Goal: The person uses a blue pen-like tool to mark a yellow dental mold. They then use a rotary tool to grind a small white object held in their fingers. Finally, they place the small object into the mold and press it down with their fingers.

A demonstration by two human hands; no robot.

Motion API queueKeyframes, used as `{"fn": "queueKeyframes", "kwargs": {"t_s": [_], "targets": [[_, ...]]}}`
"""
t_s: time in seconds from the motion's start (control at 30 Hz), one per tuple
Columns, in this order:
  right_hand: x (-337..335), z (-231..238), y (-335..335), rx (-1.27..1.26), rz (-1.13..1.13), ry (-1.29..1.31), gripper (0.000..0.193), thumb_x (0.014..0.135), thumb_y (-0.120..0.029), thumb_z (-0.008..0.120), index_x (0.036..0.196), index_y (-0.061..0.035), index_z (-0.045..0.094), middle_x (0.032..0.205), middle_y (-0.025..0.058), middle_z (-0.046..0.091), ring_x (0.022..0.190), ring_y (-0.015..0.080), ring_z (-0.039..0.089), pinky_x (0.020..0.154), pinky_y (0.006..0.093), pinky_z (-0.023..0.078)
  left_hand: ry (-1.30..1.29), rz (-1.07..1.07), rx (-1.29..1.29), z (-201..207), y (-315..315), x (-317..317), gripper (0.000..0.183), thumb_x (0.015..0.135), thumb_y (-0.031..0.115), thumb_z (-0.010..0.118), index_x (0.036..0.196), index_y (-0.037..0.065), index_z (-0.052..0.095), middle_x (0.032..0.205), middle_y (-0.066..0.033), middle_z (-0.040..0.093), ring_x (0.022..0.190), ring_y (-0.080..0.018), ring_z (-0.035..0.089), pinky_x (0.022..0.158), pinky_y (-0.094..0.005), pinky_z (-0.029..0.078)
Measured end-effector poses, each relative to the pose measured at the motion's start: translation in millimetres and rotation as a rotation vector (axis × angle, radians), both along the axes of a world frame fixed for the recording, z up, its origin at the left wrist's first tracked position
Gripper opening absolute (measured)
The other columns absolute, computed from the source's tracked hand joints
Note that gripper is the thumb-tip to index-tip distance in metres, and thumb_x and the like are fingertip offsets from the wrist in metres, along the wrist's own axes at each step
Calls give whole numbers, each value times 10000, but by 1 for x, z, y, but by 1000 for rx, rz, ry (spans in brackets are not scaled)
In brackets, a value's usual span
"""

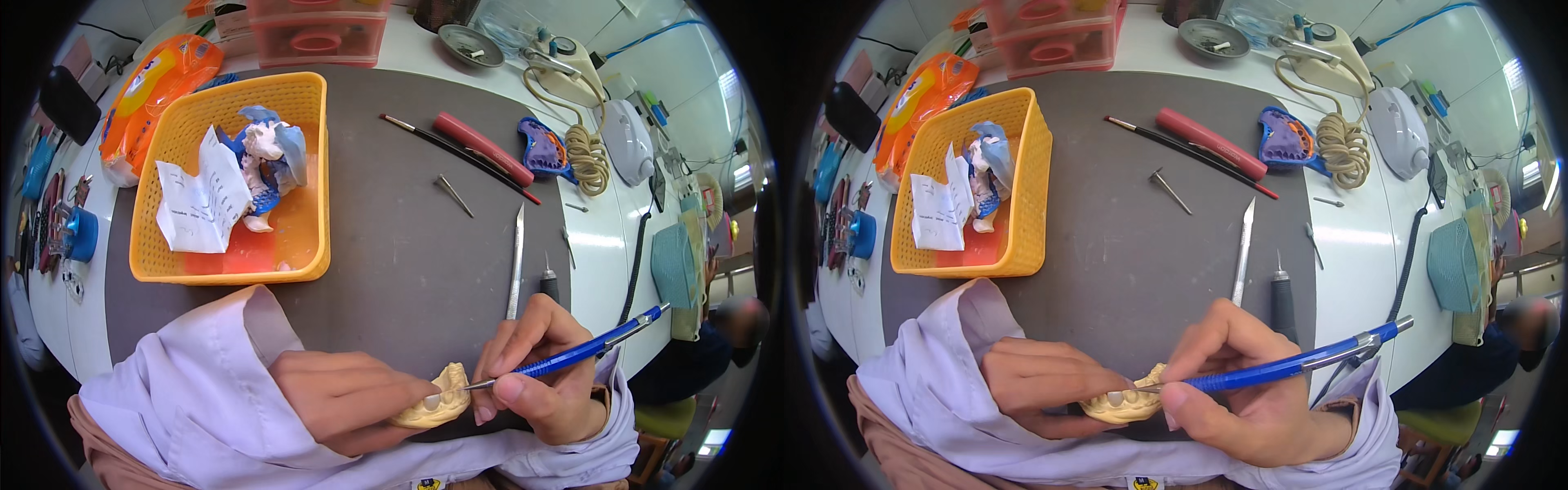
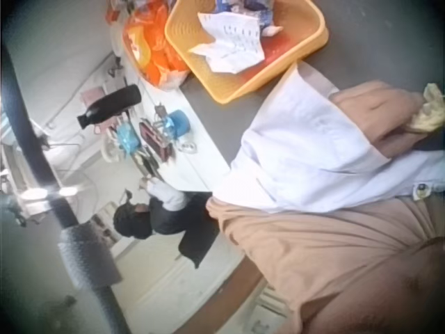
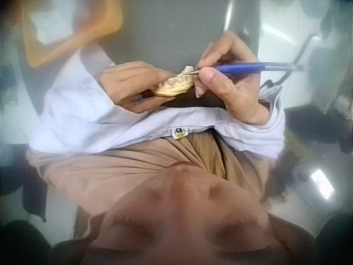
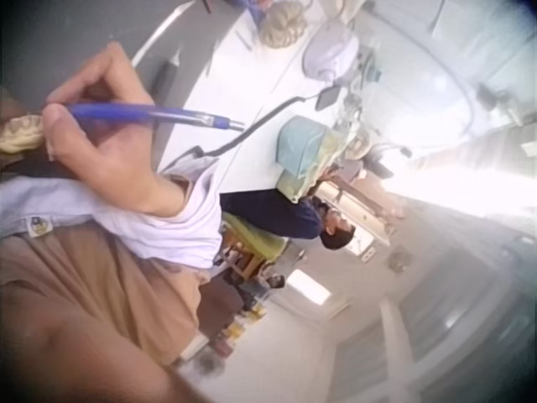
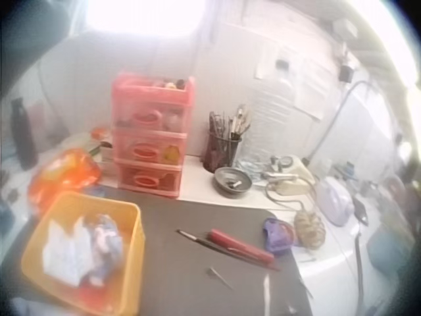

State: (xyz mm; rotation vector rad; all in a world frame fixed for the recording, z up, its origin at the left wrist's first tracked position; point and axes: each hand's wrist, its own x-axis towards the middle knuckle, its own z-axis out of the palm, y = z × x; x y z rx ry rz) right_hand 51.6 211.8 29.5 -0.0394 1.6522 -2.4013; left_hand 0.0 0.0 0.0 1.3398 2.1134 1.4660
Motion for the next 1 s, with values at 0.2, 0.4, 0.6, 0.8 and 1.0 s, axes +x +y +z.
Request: {"fn": "queueKeyframes", "kwargs": {"t_s": [0.2, 0.4, 0.6, 0.8, 1.0], "targets": [[0, 3, 1, 39, -3, -21, 132, 818, 2, 599, 863, 18, 477, 745, 95, 574, 636, 82, 550, 575, 207, 433, -3, 2, -3, -1, 2, 1, 314, 630, 38, 761, 923, 4, 652, 805, -81, 666, 712, -208, 660, 600, -281, 534], [1, 2, 0, 27, -11, -20, 134, 819, -2, 600, 864, 18, 476, 736, 98, 572, 629, 81, 544, 570, 204, 428, -10, -7, 4, -1, 2, 1, 312, 633, 41, 761, 924, 4, 654, 810, -82, 668, 715, -208, 660, 603, -281, 534], [0, 2, 0, 32, -7, -13, 140, 818, -8, 605, 863, 19, 475, 735, 99, 572, 626, 82, 544, 568, 204, 428, -6, -8, 6, -1, 1, 1, 316, 631, 42, 761, 926, 1, 654, 809, -82, 668, 720, -209, 660, 608, -280, 534], [1, 1, 0, 30, -11, -11, 140, 819, -10, 605, 863, 18, 475, 738, 101, 573, 631, 82, 548, 569, 204, 431, -7, -7, 1, -1, 2, 1, 321, 629, 44, 762, 928, 0, 654, 812, -83, 668, 723, -208, 660, 611, -281, 535], [0, 1, 0, 26, -8, -5, 139, 819, -10, 605, 863, 18, 476, 743, 102, 574, 632, 82, 548, 568, 202, 432, -17, -4, -5, -1, 2, 1, 322, 633, 43, 761, 935, 4, 653, 817, -84, 669, 727, -207, 661, 614, -282, 536]]}}
